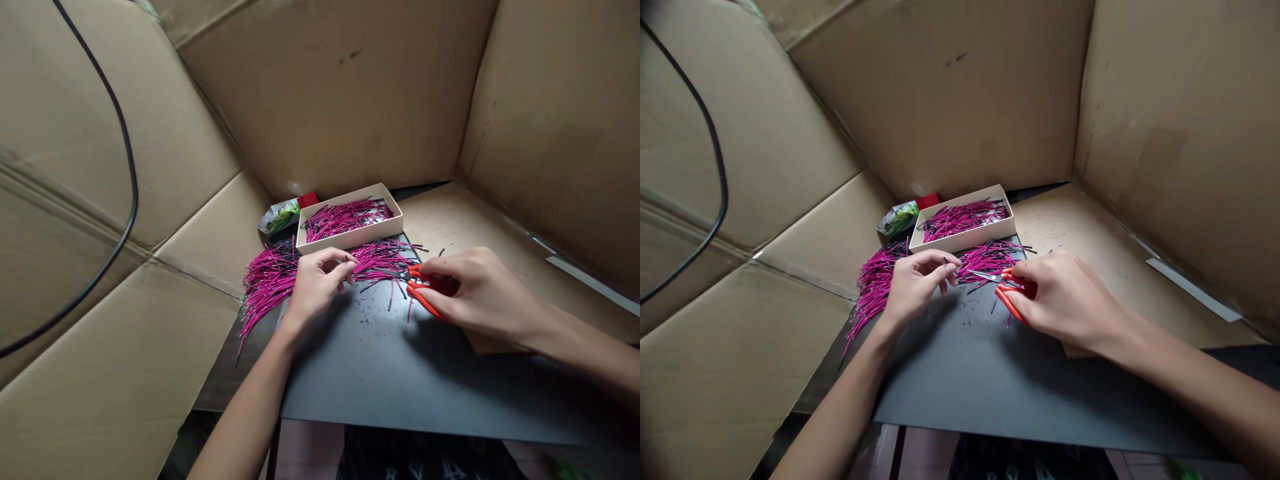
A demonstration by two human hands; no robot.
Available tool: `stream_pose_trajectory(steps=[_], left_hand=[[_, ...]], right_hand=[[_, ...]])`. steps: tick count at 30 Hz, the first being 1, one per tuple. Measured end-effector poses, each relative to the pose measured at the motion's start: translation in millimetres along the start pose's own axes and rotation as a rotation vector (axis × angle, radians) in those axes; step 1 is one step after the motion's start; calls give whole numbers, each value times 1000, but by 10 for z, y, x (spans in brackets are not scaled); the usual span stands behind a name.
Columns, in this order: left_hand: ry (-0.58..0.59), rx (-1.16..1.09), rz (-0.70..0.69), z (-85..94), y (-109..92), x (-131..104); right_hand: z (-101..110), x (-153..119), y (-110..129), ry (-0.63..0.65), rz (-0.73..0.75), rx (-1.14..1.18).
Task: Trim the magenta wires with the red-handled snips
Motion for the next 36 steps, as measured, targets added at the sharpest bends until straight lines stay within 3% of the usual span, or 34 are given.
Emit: stream_pose_trajectory(steps=[8, 18, 36], left_hand=[[195, -89, -112, -230, -221, -88], [314, 57, -239, -277, -340, -106], [331, 39, -301, -284, -311, -116]], right_hand=[[22, -6, 43, -34, 18, 19], [1, -10, 40, -13, 21, 11], [10, -6, 37, -31, 105, 18]])
Point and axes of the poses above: each hand's wrist, its own x-axis towards the middle knuckle, its own z-axis out of the back of the hand, y = z × x, the point moved 6 cm from there along x, towards the middle knuckle, and after that the axes turned 10 degrees about -z, right-handed, at the moved point
